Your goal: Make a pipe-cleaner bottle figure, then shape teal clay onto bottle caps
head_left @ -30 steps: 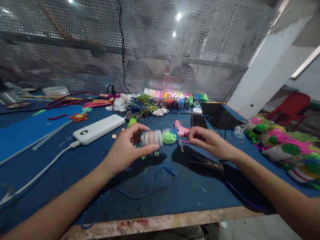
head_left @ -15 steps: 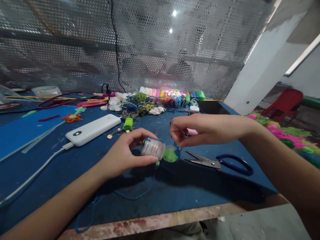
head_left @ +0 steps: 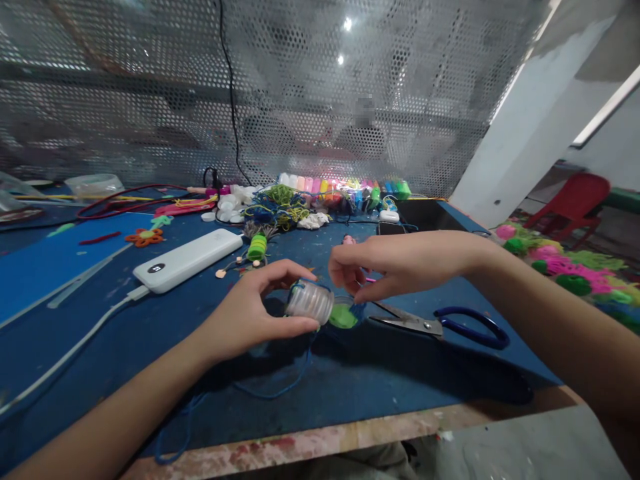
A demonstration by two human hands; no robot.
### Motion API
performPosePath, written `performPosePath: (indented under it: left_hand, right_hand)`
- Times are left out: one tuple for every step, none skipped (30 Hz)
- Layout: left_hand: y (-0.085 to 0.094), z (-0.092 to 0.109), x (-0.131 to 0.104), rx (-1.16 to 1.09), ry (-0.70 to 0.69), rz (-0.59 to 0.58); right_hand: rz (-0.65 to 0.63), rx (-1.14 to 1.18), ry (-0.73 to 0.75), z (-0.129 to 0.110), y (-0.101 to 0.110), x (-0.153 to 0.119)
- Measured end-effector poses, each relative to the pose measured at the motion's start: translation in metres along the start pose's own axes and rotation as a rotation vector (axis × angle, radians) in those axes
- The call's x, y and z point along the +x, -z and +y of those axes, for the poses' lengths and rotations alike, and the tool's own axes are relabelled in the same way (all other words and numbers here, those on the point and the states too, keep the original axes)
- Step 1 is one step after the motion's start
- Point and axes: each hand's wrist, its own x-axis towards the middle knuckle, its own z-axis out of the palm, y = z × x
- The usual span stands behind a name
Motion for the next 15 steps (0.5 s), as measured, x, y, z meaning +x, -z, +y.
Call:
performPosePath:
  left_hand:
    - [0.000,0.000,0.000,-0.002,0.003,-0.001]
    - [0.000,0.001,0.000,-0.004,0.004,-0.001]
    - [0.000,0.001,0.000,-0.004,0.003,-0.001]
    - [0.000,0.002,0.001,-0.003,0.001,-0.003]
    - [0.000,0.002,0.001,0.000,-0.001,-0.003]
    - [0.000,0.002,0.000,0.004,-0.001,-0.003]
    - [0.000,0.003,0.000,0.008,-0.001,-0.002]
    - [0.000,0.003,0.000,0.010,-0.001,0.000]
    - [0.000,0.004,0.000,0.010,0.000,0.005]
    - [0.000,0.004,0.000,0.007,0.003,0.012]
    - [-0.001,0.004,0.000,0.000,0.010,0.024]
    - [-0.001,0.003,0.001,-0.012,0.026,0.042]
    - [-0.001,0.003,0.002,-0.034,0.054,0.072]
    - [0.000,0.002,0.003,-0.066,0.094,0.115]
    - [0.000,0.001,0.004,-0.106,0.136,0.175]
  right_hand:
    - [0.003,-0.002,0.002,0.001,-0.001,0.000]
    - [0.006,-0.003,0.003,0.001,-0.001,0.001]
    - [0.007,-0.005,0.000,0.001,-0.001,0.002]
    - [0.007,-0.007,-0.006,0.001,-0.002,0.002]
    - [0.006,-0.008,-0.014,0.001,-0.002,0.003]
    - [0.003,-0.006,-0.018,0.001,-0.002,0.003]
    - [0.003,-0.001,-0.017,0.002,-0.002,0.004]
    - [0.008,0.004,-0.010,0.002,-0.002,0.003]
    - [0.023,0.008,0.000,0.003,-0.002,0.002]
    - [0.055,0.012,0.012,0.003,-0.001,0.001]
    - [0.106,0.019,0.026,0.004,-0.001,-0.002]
    - [0.182,0.032,0.036,0.004,-0.001,-0.006]
    - [0.275,0.051,0.041,0.005,-0.001,-0.010]
    - [0.370,0.075,0.038,0.005,-0.001,-0.014]
    - [0.446,0.099,0.026,0.005,-0.003,-0.017]
